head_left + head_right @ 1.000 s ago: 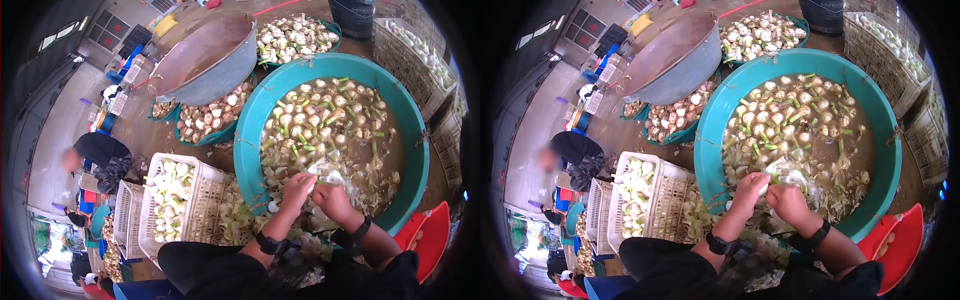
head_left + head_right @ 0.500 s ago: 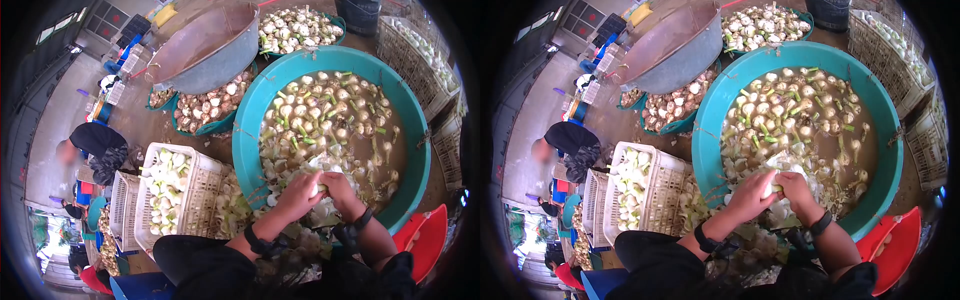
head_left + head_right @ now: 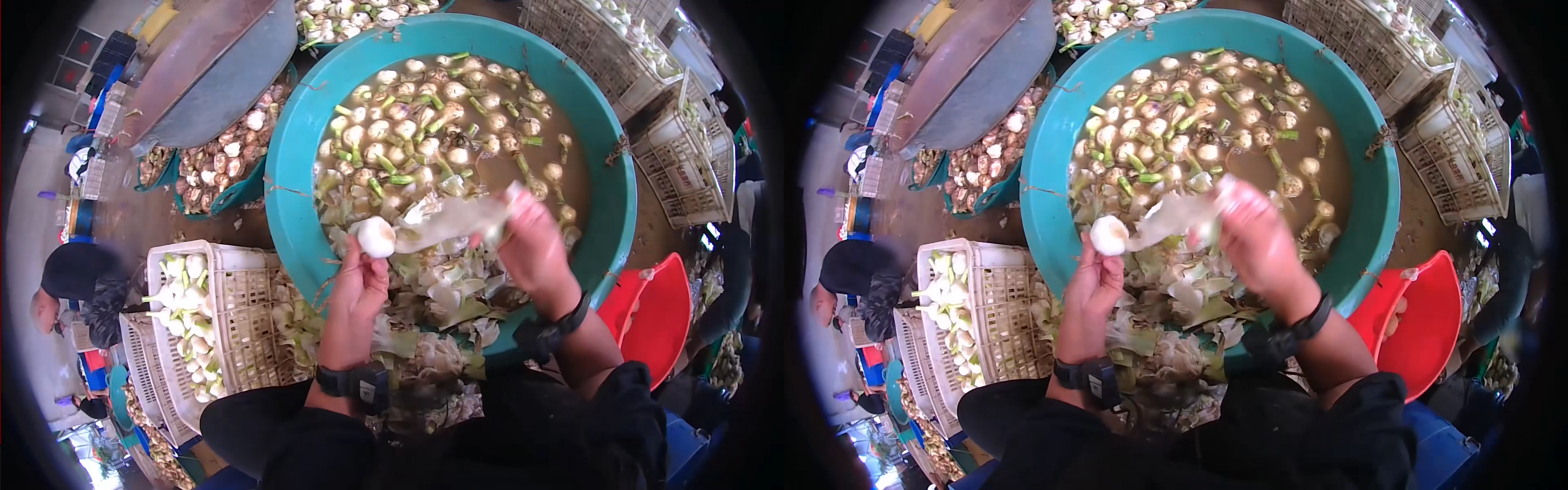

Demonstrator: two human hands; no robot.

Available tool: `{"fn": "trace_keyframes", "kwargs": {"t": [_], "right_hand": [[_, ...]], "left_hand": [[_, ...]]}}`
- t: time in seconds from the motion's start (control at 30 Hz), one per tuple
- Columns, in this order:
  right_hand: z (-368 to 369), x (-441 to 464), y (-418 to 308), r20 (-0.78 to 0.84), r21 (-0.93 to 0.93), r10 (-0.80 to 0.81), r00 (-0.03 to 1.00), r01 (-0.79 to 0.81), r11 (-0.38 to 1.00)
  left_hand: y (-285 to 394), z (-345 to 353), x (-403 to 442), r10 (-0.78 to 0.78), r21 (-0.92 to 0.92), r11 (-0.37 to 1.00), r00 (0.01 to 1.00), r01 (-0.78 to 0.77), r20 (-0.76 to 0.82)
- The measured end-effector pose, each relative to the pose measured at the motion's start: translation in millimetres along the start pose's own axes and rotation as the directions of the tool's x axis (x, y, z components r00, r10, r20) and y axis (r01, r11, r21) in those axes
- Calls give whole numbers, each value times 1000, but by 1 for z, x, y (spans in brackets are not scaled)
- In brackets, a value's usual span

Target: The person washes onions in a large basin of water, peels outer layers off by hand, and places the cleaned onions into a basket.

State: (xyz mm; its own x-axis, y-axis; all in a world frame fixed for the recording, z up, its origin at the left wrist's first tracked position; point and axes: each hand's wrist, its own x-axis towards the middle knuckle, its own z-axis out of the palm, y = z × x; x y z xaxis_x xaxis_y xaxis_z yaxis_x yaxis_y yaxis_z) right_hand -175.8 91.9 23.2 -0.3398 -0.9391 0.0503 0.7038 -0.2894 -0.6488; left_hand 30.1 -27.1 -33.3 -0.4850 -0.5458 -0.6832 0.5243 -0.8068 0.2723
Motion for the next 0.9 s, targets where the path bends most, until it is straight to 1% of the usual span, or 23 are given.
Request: {"fn": "trace_keyframes", "kwargs": {"t": [0.03,0.07,0.13,0.17,0.2,0.23,0.27,0.33,0.4,0.47,0.5,0.53,0.57,0.6,0.63,0.67,0.7,0.73,0.77,0.8,0.83,0.87,0.9], "right_hand": [[1,6,-10,-82,21,-5,997,6,1000],[0,10,-17,-162,43,-8,987,15,999],[-26,18,-7,-131,-529,129,983,-180,829],[-38,13,17,21,-869,123,992,-43,493],[0,9,16,-56,-998,230,972,-56,-8],[-4,2,46,296,-936,-68,953,275,-219],[11,1,51,323,-927,10,946,319,-199],[23,5,61,338,-925,78,938,346,-154],[-2,12,80,402,-854,223,888,452,-258],[-33,19,70,236,-770,344,909,391,-504],[-53,23,61,24,-805,297,955,195,-561],[-66,25,42,-115,-833,114,987,-33,-552],[-86,32,29,-250,-825,-131,959,-282,-489],[-89,34,0,-294,-913,-220,930,-341,-225],[-126,41,1,-283,-843,-383,879,-419,-338],[-153,48,-4,-340,-822,-371,864,-464,-330],[-172,55,-4,-484,-725,-312,817,-575,-380],[-187,55,1,-480,-726,-322,816,-576,-377],[-201,56,6,-535,-703,-189,824,-558,-441],[-206,60,7,-584,-685,-54,810,-527,-503],[-189,61,14,-566,-732,-193,802,-596,-329],[-173,59,19,-486,-821,-272,831,-540,-184],[-133,57,14,-467,-872,-319,825,-490,8]], "left_hand": [[2,-5,-2,-78,-45,995,990,83,115],[2,-6,-4,-82,-43,995,990,88,113],[2,-1,-7,-24,10,1000,999,24,24],[2,3,-9,-6,41,999,998,8,-61],[-2,9,-11,-16,43,999,998,19,-56],[-7,15,-14,52,118,992,992,-38,-116],[-14,18,-15,117,202,976,978,-81,-170],[-20,16,-18,72,266,963,990,-37,-124],[-4,-3,-22,210,308,937,971,-168,-111],[34,-31,-39,416,106,906,907,-409,-59],[86,-82,-48,281,-172,949,957,-265,70],[112,-77,-79,443,-322,835,892,-447,-90],[152,-100,-97,603,-313,687,755,-656,-258],[154,-91,-109,750,-303,488,571,-819,-335],[154,-82,-119,844,-273,255,351,-928,-405],[152,-81,-118,846,-273,260,355,-926,-398],[150,-81,-114,863,-233,377,431,-897,-265],[147,-82,-109,854,-180,479,503,-859,-129],[138,-78,-92,824,-75,564,566,-822,-3],[97,-31,-75,855,193,519,504,-833,-122],[70,-13,-65,750,313,609,657,-729,73],[31,8,-45,777,541,498,626,-678,70],[-5,28,-34,701,661,446,695,-604,161]]}}
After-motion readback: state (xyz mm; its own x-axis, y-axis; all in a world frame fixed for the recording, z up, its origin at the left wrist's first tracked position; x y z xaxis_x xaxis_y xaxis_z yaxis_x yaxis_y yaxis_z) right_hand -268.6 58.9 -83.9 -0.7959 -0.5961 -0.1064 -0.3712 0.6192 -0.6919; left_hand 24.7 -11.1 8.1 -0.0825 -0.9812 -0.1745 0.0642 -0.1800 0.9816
